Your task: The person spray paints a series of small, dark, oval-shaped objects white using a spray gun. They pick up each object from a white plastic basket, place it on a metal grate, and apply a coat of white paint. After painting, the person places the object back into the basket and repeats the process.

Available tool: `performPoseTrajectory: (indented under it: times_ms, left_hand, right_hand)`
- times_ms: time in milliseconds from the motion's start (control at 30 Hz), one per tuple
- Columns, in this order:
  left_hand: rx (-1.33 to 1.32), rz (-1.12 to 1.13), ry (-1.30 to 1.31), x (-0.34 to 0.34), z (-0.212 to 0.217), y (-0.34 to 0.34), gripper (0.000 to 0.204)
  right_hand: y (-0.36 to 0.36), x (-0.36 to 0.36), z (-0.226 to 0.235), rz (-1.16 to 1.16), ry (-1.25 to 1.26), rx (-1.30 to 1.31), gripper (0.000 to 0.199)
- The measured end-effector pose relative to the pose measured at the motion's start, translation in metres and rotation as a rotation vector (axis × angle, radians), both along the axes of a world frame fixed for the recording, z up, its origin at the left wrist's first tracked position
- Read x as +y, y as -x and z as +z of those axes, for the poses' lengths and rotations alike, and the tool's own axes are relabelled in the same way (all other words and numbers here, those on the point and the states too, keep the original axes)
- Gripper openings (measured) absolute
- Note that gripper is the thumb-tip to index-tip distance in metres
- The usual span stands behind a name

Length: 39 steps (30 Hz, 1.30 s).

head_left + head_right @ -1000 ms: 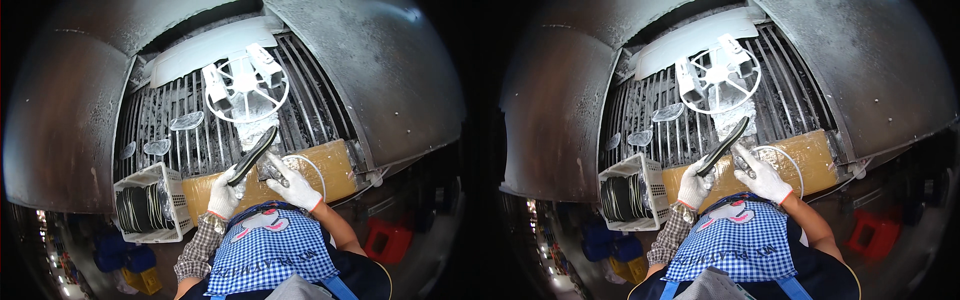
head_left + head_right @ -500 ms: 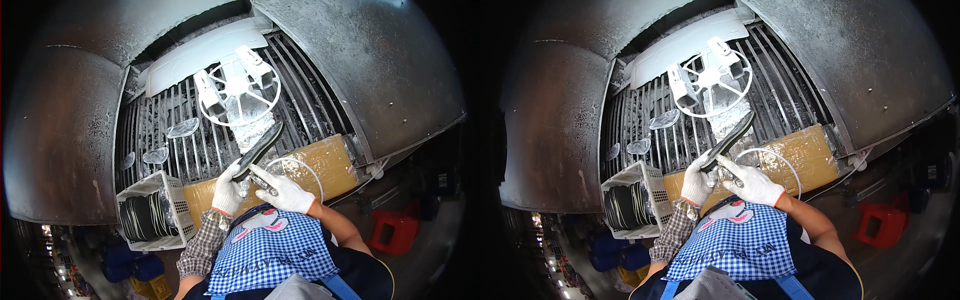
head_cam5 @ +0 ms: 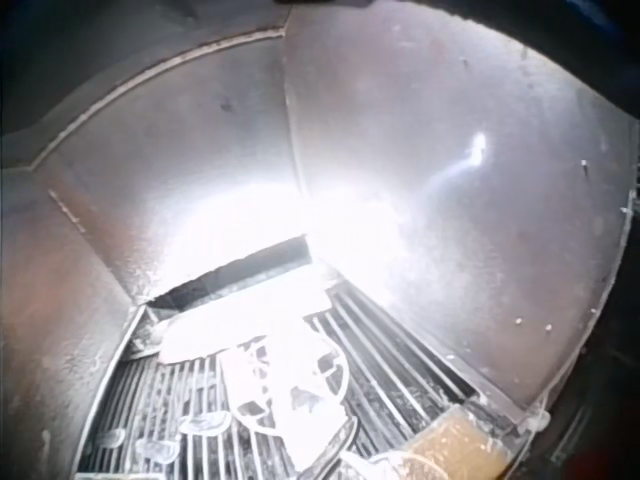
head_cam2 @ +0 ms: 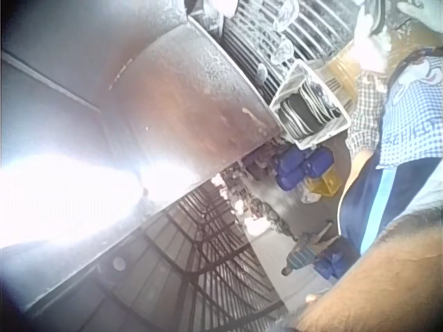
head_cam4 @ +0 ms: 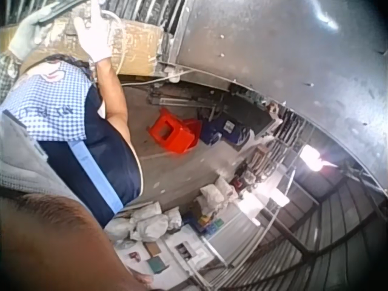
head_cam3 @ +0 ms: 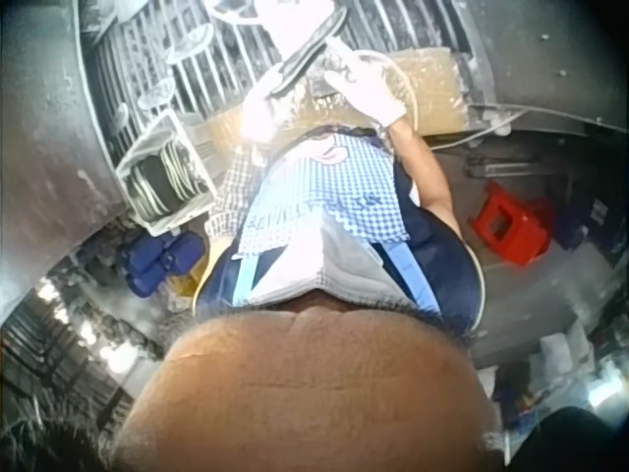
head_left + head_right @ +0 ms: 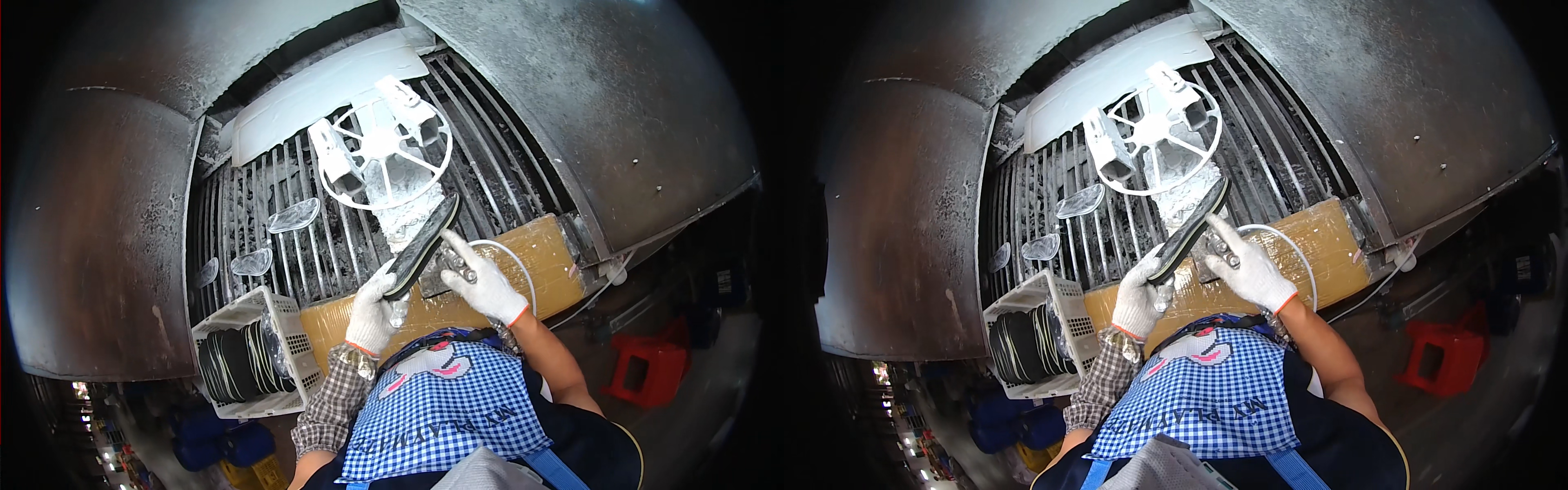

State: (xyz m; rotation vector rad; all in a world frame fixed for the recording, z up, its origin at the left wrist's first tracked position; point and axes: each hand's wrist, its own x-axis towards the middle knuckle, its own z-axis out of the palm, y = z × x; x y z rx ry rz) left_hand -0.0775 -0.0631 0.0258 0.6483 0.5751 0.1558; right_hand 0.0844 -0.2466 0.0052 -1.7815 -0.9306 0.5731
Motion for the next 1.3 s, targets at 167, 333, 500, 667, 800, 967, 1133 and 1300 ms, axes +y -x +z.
performPoseTrajectory:
  times_ms: [167,333,500,667,800,967,1133,1300]
  left_hand:
    - [-0.086,-0.01,0.036,0.004,-0.005,-0.001,0.06]
    - [-0.072,-0.013,0.036,0.002,-0.003,-0.007,0.06]
    - [-0.04,-0.008,-0.002,0.002,0.001,-0.012,0.059]
    - [-0.099,-0.004,-0.015,0.01,-0.003,-0.016,0.059]
    - [-0.107,-0.025,-0.211,0.014,0.013,-0.027,0.062]
    - [-0.044,-0.134,-0.593,0.025,0.063,-0.039,0.061]
    - [-0.065,0.053,-0.778,0.042,0.128,-0.061,0.05]
    - [-0.135,0.248,-0.785,0.094,0.165,-0.097,0.045]
  right_hand:
    - [-0.01,-0.002,0.009,-0.053,0.009,0.071,0.073]
    - [0.003,-0.004,0.011,0.01,0.024,0.02,0.072]
    - [0.024,-0.002,0.028,0.132,0.069,0.061,0.068]
    - [0.033,-0.004,0.029,0.262,-0.093,0.043,0.066]
    - [0.038,-0.014,0.033,0.347,-0.064,0.131,0.066]
    - [0.036,-0.025,0.033,0.298,0.035,0.197,0.067]
    - [0.027,-0.033,0.014,0.135,-0.042,0.188,0.065]
    - [0.019,-0.039,0.005,0.005,-0.015,0.127,0.064]
